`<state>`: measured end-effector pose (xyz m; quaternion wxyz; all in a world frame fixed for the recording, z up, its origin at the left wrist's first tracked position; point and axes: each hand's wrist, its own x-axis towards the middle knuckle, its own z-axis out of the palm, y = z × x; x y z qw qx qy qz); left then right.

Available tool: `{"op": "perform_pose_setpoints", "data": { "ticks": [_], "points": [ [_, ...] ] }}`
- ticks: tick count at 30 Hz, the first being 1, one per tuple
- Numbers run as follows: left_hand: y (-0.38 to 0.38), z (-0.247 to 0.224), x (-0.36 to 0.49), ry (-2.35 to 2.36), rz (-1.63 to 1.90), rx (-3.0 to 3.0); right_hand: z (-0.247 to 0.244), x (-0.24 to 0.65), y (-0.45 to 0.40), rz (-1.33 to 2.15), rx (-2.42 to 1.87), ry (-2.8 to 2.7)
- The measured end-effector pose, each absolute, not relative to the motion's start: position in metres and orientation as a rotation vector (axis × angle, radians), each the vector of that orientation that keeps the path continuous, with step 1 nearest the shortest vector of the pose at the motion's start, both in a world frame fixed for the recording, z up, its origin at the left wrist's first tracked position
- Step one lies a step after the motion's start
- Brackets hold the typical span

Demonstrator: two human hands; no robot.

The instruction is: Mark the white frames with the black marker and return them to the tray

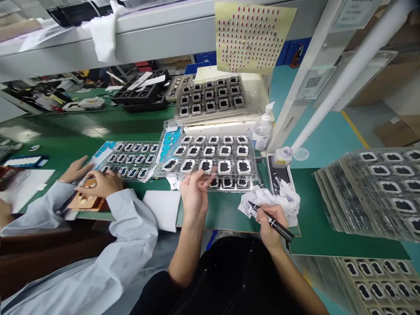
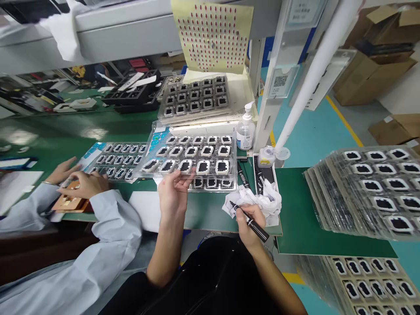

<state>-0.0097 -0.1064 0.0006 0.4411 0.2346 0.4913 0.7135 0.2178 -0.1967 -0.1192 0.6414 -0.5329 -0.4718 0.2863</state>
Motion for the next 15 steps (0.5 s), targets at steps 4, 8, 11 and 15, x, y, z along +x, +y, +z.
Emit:
{"op": "perform_pose_setpoints", "data": {
  "ticks": [4, 8, 11, 15],
  "points": [
    [-0.124, 0.018, -0.010, 1.187, 1.875, 0.573, -0.120, 0.218, -0.197, 0.632, -1.231, -1.089],
    [-0.116, 0.037, -0.015, 1.143, 1.969, 0.623, -0.119, 0.219, -0.197, 0.622, -1.223, -1.119],
    [-0.071, 0.044, -0.019, 1.039, 2.046, 0.681, -0.122, 0.219, -0.196, 0.614, -1.223, -1.131],
    [0.020, 0.050, -0.018, 0.929, 2.034, 0.692, -0.124, 0.219, -0.195, 0.602, -1.235, -1.131]
  ]
}}
